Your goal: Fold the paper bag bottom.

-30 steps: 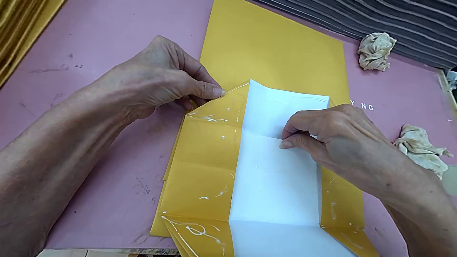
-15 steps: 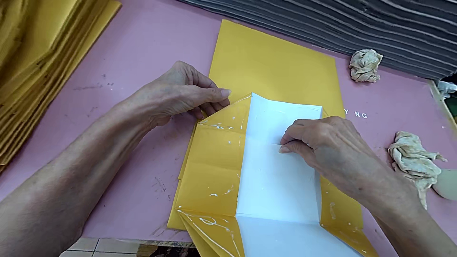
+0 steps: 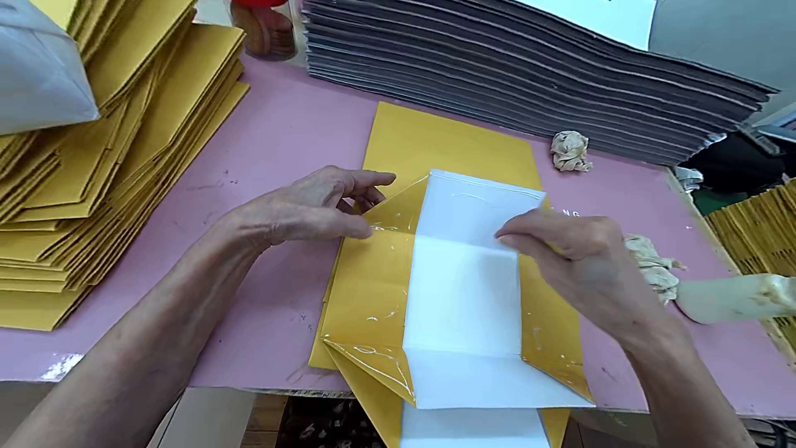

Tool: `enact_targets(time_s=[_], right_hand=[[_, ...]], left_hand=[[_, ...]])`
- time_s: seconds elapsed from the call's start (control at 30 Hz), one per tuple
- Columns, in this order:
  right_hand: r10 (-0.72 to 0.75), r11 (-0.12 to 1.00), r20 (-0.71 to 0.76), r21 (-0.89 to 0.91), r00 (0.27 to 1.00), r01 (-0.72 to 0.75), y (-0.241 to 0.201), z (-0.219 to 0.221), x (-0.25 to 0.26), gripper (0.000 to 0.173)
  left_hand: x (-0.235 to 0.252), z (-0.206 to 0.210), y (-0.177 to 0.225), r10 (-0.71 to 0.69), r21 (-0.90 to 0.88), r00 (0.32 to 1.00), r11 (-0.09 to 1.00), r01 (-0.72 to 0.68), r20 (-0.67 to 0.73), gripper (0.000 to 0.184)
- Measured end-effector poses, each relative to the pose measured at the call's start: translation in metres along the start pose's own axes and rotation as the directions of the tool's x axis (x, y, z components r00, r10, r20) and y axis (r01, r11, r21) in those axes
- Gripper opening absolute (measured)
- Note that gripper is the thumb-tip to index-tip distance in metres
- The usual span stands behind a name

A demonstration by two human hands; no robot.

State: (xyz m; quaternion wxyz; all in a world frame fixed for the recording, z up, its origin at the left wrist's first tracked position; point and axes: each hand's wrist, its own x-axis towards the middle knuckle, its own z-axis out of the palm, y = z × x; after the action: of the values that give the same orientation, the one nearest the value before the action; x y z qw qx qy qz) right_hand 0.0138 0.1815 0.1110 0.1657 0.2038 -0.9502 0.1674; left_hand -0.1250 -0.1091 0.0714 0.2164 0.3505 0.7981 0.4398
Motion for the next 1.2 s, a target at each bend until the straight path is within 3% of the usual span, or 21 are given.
enact_targets(time_s=[0.13,0.27,0.5,0.63,0.73,0.83,0.93,1.03,1.1,1.2], right_hand=[[0.190,0.982,-0.112,0.031,0.975,-0.187,0.025,-0.037,-0.033,0.029],[0.315,0.942,0.037,0.108,0.949,-0.317,0.054,-0.042,-0.073,0.072],[0.330,0.900,0.165,0.243,0.929,-0.363,0.061,-0.015,-0.082,0.103],[0.309,0.890,0.140,0.307,0.941,-0.338,0.064,-0.012,-0.086,0.099],[0.206,0.922,0.086,0.316,0.975,-0.223,0.070,-0.009,-0.094,0.071],[0.074,0.965,0.112,0.242,0.991,-0.099,0.073,-0.008,-0.100,0.043],[0.048,0.959,0.199,0.265,0.979,-0.101,0.071,-0.012,-0.102,0.045],[0.079,0.911,0.312,0.364,0.947,-0.196,0.069,-0.019,-0.105,0.087],[0.096,0.892,0.422,0.365,0.902,-0.266,0.069,-0.025,-0.106,0.108],[0.086,0.910,0.474,0.320,0.876,-0.262,0.063,-0.026,-0.108,0.120]], left_hand=[[-0.006,0.007,-0.003,0.094,0.101,0.995,0.991,-0.092,-0.017,0.090],[-0.013,0.013,-0.011,0.167,0.187,0.984,0.970,-0.154,-0.056,0.098],[-0.021,0.029,-0.015,0.217,0.247,0.962,0.954,-0.172,-0.166,0.096],[-0.029,0.038,-0.029,0.361,0.210,0.895,0.926,-0.312,-0.261,0.088],[-0.034,0.041,-0.033,0.476,0.217,0.843,0.876,-0.430,-0.251,0.067],[-0.041,0.039,-0.035,0.527,0.256,0.842,0.835,-0.487,-0.115,0.050],[-0.050,0.035,-0.035,0.493,0.281,0.870,0.832,-0.478,0.019,0.080],[-0.061,0.035,-0.032,0.400,0.287,0.909,0.863,-0.416,0.115,0.117],[-0.066,0.042,-0.032,0.396,0.322,0.912,0.855,-0.407,0.101,0.126],[-0.069,0.051,-0.030,0.410,0.428,0.908,0.808,-0.406,0.087,0.133]])
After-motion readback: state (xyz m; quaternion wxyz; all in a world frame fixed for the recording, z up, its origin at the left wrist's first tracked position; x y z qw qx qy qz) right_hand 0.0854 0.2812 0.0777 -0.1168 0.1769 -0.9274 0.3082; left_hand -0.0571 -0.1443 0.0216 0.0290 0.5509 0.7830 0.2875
